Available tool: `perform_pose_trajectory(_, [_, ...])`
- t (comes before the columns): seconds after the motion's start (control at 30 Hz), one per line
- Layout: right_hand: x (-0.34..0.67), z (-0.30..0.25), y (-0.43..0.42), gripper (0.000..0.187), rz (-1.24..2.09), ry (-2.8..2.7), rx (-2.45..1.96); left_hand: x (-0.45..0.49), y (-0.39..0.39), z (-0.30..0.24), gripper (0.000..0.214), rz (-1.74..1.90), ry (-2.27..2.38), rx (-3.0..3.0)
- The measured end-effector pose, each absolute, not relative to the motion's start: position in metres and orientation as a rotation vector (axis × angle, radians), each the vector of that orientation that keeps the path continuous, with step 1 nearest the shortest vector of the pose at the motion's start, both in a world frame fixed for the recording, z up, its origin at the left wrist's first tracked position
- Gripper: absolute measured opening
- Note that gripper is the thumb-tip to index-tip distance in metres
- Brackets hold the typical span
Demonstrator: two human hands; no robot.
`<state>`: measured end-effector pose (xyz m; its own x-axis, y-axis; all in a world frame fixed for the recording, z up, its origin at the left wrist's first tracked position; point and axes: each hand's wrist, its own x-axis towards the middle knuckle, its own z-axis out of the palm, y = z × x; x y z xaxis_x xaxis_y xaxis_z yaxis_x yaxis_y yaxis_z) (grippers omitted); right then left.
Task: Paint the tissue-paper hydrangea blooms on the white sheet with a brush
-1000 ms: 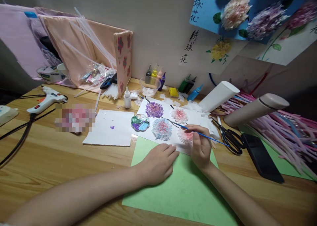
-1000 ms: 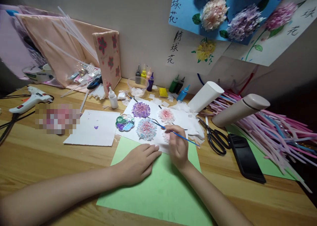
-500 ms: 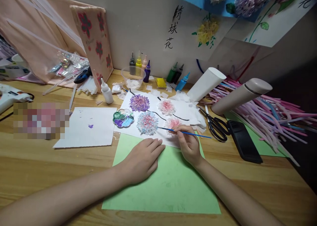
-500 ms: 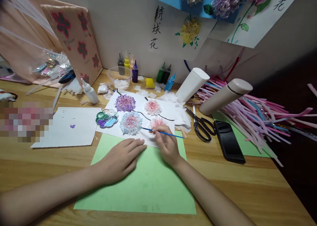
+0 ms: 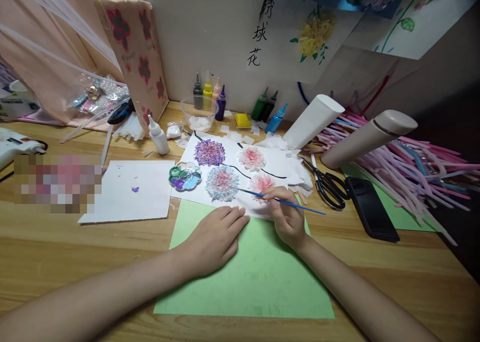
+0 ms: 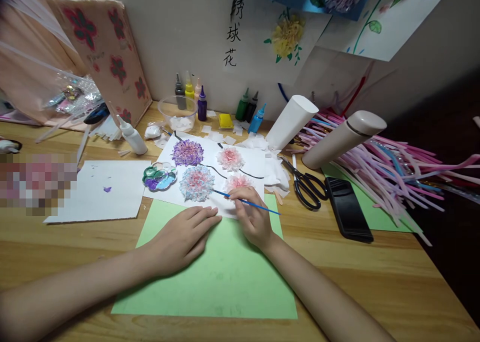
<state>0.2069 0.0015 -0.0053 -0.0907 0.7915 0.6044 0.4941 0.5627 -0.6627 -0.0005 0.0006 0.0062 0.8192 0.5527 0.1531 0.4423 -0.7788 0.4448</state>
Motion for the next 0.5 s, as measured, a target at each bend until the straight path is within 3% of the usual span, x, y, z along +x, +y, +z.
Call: perform_pose_trajectory(0.5, [0.2072, -0.0048, 0.0000, 0.018, 0.308, -1.752, -1.032, -0.0007, 0.0008, 0.0067, 0.044, 0.353, 0.744, 2.616])
